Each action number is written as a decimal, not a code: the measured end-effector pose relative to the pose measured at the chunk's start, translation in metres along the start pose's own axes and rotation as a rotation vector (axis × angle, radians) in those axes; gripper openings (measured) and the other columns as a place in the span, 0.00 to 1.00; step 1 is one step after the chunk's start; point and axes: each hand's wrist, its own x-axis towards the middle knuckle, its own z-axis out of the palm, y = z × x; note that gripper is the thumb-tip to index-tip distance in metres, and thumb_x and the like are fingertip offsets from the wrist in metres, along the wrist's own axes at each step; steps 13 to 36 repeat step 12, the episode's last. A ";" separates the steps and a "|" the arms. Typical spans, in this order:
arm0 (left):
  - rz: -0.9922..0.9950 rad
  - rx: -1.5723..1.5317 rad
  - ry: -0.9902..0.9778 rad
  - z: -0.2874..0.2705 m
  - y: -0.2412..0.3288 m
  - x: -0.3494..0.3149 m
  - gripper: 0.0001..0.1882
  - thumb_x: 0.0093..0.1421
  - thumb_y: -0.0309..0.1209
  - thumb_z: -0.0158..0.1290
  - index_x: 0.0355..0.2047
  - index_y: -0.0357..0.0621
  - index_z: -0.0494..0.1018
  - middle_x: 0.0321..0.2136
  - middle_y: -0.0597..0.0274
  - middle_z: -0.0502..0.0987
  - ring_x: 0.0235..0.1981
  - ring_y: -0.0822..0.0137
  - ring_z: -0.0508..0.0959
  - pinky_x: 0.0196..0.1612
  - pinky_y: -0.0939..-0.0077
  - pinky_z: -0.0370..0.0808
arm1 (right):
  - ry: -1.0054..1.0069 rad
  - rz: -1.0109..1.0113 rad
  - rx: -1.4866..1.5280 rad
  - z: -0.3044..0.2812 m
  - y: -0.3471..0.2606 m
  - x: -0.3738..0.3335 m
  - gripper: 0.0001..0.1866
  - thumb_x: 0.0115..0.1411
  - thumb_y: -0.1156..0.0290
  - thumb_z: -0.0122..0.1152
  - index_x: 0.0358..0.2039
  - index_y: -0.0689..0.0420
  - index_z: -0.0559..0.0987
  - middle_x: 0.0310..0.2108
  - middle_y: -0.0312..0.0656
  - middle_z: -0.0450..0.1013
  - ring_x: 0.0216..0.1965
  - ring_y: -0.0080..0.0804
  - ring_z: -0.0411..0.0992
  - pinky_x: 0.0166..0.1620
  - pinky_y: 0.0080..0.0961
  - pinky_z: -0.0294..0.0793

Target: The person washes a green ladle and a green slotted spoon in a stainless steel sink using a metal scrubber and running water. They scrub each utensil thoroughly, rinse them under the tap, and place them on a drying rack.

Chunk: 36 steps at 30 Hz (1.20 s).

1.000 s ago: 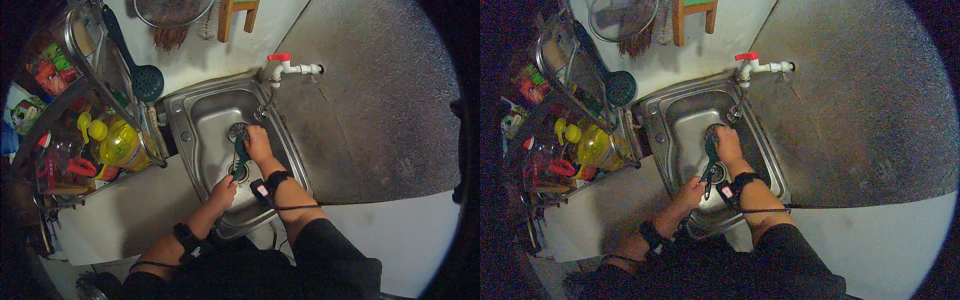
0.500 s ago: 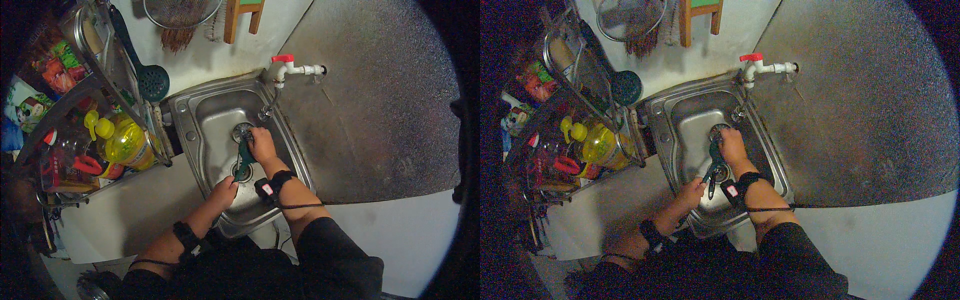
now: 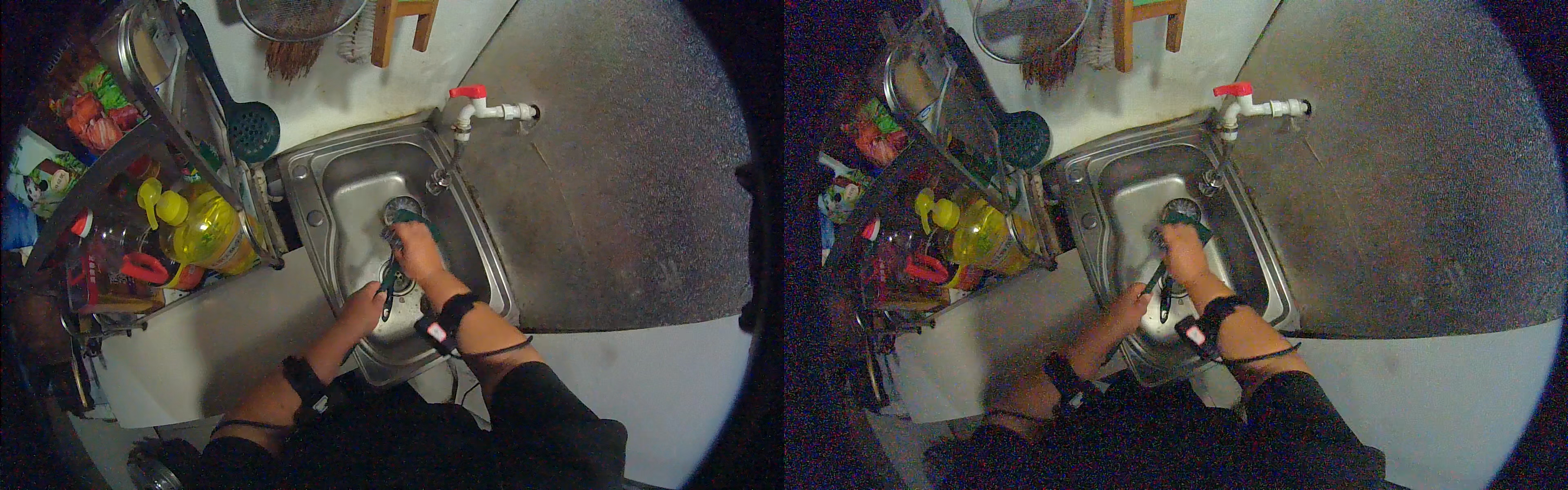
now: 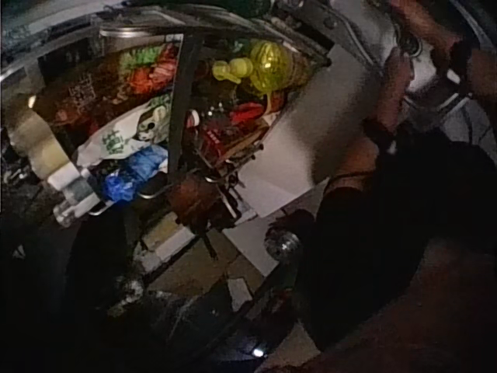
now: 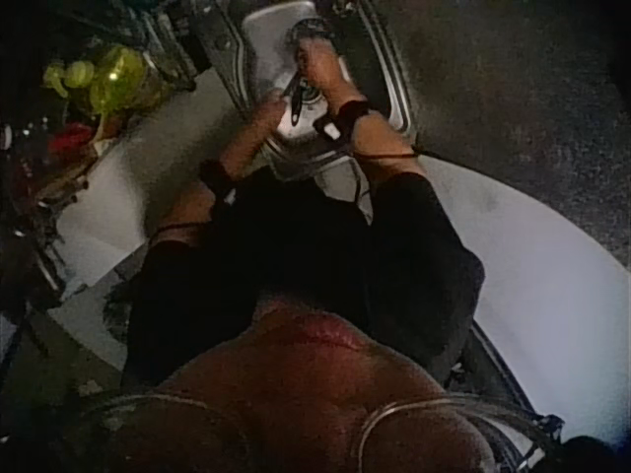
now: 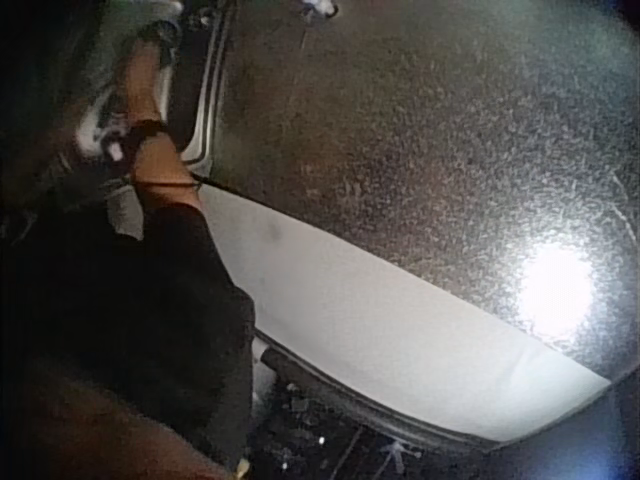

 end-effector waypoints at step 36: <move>-0.094 0.071 -0.022 -0.001 0.009 0.004 0.17 0.54 0.37 0.43 0.42 0.42 0.65 0.30 0.47 0.73 0.33 0.52 0.73 0.36 0.64 0.68 | 0.020 0.000 -0.006 0.005 0.000 -0.001 0.24 0.33 0.78 0.60 0.37 0.56 0.71 0.32 0.51 0.67 0.36 0.49 0.65 0.40 0.39 0.65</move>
